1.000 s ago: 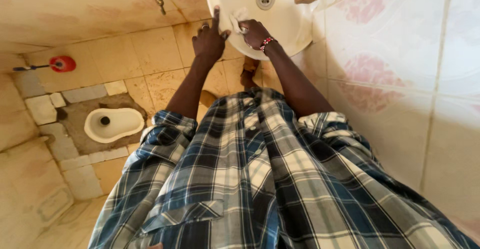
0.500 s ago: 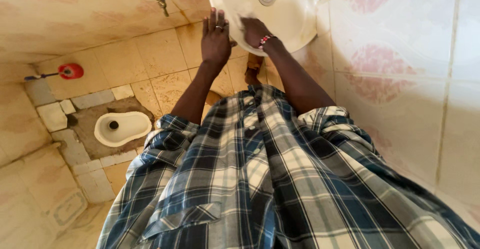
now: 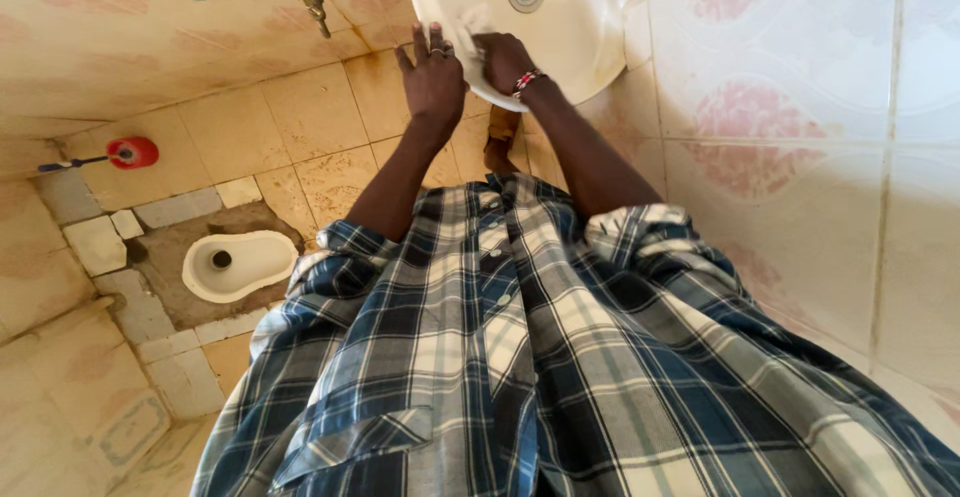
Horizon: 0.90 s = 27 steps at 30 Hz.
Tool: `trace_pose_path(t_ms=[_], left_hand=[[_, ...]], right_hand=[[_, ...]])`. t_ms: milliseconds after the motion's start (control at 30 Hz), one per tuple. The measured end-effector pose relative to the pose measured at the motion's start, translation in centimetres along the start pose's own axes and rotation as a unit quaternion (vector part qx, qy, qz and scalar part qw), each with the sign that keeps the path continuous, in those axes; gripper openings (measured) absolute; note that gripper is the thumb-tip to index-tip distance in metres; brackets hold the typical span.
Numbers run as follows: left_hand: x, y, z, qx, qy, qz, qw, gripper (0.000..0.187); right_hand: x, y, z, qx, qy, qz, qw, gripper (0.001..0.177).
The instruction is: The person wipes the interior and rim of a white sink using a white cloth, moving the cloth in circular and side-to-side motions across the surface.
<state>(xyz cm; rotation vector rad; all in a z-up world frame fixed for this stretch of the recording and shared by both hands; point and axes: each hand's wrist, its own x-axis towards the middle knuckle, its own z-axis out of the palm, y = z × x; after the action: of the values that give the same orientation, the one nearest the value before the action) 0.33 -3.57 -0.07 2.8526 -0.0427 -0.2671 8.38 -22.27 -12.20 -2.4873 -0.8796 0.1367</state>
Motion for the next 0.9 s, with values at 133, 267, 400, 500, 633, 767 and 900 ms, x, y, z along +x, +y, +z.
trace_pose_path(t_ms=[133,267,400,500,633,767,900], left_hand=[[0.0,0.7,0.4,0.079,-0.042,0.023,0.996,0.028],[1.3,-0.5,2.1,0.106,0.046,0.075,0.990,0.032],[1.6,-1.4,3.7,0.101,0.064,0.084,0.989,0.035],[1.3,-1.6,4.8,0.095,0.080,0.088,0.988,0.035],[1.8,-0.7,3.8,0.025,0.004,0.037,0.999,0.031],[0.6,0.6,1.1,0.109,-0.046,0.048,0.992,0.020],[1.0,0.5,0.4,0.094,-0.014,0.043,0.995,0.024]], right_hand=[[-1.6,-0.7,-3.7,-0.054,-0.161,0.055,0.984,0.028],[-4.1,0.9,-7.2,-0.174,-0.232,0.137,0.947,0.018],[1.0,0.4,-4.0,-0.154,-0.238,0.117,0.952,0.022],[1.5,-1.2,-0.7,-0.083,-0.154,0.047,0.983,0.027],[-1.0,1.9,-2.5,-0.209,-0.252,-0.031,0.944,0.016],[-2.6,5.3,-3.5,-0.211,-0.256,0.100,0.938,0.023],[1.9,1.7,-1.4,-0.128,-0.172,0.120,0.969,0.019]])
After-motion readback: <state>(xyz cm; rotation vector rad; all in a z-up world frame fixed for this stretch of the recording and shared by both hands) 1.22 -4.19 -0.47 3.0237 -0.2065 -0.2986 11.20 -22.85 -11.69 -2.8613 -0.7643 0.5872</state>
